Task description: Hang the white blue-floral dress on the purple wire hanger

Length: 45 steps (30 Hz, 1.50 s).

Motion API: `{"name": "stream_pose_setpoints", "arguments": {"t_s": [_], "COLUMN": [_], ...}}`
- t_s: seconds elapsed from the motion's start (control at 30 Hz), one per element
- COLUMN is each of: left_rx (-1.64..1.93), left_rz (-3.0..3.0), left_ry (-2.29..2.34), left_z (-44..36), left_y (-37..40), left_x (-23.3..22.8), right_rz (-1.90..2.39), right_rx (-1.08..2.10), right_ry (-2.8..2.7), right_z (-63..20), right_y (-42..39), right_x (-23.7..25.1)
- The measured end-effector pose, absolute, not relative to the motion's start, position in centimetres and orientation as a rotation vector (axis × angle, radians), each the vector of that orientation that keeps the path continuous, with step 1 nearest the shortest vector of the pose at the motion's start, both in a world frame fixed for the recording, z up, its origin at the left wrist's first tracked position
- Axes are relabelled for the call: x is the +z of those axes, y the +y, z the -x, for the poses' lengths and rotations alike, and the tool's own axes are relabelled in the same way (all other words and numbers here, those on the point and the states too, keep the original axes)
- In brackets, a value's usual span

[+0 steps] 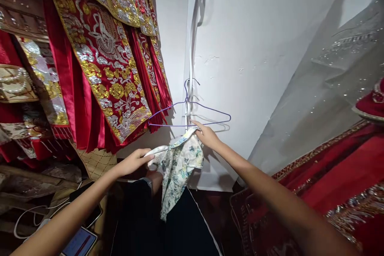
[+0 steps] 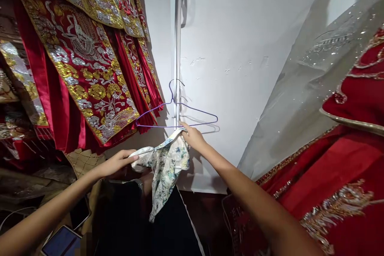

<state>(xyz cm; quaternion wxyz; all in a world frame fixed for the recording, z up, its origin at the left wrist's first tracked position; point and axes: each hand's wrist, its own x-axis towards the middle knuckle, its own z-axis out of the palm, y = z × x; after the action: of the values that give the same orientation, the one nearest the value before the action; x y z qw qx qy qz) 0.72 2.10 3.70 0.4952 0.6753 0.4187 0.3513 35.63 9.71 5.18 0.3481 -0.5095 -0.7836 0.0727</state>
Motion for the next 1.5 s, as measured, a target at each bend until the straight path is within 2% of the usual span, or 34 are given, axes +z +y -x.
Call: {"name": "stream_pose_setpoints", "arguments": {"t_s": [0.1,0.27,0.53,0.67,0.77,0.93,1.17,1.23,1.4,1.5], "left_rx": [0.793,1.128,1.424,1.346,1.314,1.275,1.241,1.270,1.457,1.395], "left_rz": [-1.673,-1.859,-1.952,-2.211,-2.415,-2.622,-2.734,-2.719,-2.451,-2.278], "left_ry": [1.143,1.402,1.231,1.187,1.225,1.269,1.388,1.377,1.483,1.525], "left_z": [1.2,1.8,-3.3,-5.9,-7.1,-6.3,-5.1,-5.1,-3.8,-3.2], "left_y": [2.2,3.0,3.1,4.2,5.6,7.7,8.6,8.5,8.9,9.4], "left_x": [4.3,5.5,9.6,11.3,11.8,12.0,13.4,13.5,13.5,13.2], "right_rz": [1.261,1.083,1.085,0.974,0.972,1.216,1.359,1.362,1.194,1.055], "right_rx": [0.229,0.397,0.542,0.662,0.612,0.428,0.183,0.341,0.999,1.133], "right_ry": [-2.073,-2.125,-2.020,-2.071,-2.105,-2.156,-1.728,-1.779,-1.799,-1.584], "right_z": [-35.7,-37.2,-40.1,-38.6,-37.3,-38.3,-43.3,-44.8,-46.4,-44.6], "right_y": [9.7,6.6,3.1,1.7,0.5,-1.7,-1.6,-0.5,1.3,1.6], "right_x": [4.2,4.9,7.4,8.3,8.9,9.8,12.0,13.2,16.0,15.0]}}
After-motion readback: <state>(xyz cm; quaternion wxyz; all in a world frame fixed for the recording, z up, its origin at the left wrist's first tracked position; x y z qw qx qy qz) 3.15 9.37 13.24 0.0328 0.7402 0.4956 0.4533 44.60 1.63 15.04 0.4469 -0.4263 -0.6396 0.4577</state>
